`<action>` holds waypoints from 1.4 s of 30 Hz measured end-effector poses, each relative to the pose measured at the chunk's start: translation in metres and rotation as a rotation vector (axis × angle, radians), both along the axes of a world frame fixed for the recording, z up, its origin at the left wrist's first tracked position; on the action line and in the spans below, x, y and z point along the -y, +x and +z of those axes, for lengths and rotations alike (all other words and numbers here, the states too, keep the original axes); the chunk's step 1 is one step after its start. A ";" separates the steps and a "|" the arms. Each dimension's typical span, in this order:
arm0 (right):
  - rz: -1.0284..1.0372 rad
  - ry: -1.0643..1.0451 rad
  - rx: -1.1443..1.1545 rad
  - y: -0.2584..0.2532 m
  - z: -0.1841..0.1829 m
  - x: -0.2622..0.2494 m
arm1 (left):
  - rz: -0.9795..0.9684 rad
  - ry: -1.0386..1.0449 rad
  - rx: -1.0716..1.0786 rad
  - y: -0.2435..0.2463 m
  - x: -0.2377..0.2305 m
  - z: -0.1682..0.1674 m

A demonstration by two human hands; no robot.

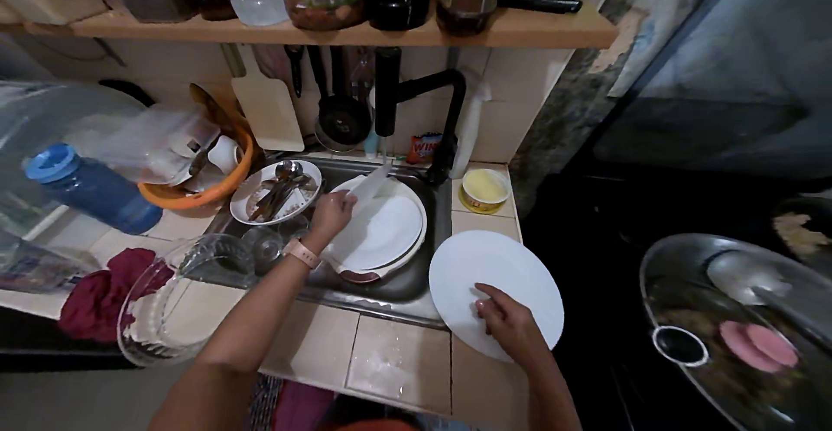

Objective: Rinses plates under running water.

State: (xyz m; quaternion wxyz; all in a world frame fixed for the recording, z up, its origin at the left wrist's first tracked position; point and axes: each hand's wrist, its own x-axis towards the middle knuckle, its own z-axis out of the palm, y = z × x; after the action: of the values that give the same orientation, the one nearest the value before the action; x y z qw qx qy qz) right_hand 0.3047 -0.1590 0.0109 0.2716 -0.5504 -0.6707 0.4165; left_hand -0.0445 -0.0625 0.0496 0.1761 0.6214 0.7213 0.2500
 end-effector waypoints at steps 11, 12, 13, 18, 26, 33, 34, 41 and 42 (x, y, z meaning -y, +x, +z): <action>0.343 -0.238 -0.019 -0.136 0.007 -0.112 | 0.388 0.128 0.621 -0.053 0.018 0.021; 0.334 -0.265 -0.037 -0.147 0.004 -0.121 | 0.428 0.128 0.673 -0.055 0.021 0.024; 0.300 -0.291 -0.066 -0.157 0.001 -0.129 | 0.468 0.138 0.726 -0.058 0.024 0.026; -0.027 -0.443 -0.374 -0.186 -0.006 -0.148 | 0.509 0.274 1.171 -0.072 0.028 0.008; -0.203 -0.542 -1.116 -0.177 -0.006 -0.156 | 0.625 0.265 1.617 -0.050 0.013 -0.029; -0.308 -0.428 -0.973 -0.162 0.014 -0.153 | 0.613 0.080 1.759 -0.023 -0.003 -0.069; -0.337 -0.400 -0.930 -0.160 0.015 -0.150 | 0.565 0.042 1.774 -0.021 -0.004 -0.072; -0.491 -0.272 -0.746 -0.157 0.015 -0.135 | 0.449 -0.183 1.094 -0.025 -0.018 -0.075; -0.504 -0.263 -0.725 -0.157 0.015 -0.133 | 0.416 -0.171 0.890 -0.024 -0.016 -0.069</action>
State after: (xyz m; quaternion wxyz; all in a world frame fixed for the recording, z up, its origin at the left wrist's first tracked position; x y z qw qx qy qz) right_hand 0.1475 -0.0262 0.0257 0.5095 -0.5449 -0.3191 0.5845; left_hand -0.0688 -0.0464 -0.0190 0.4638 0.2804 0.7028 0.4608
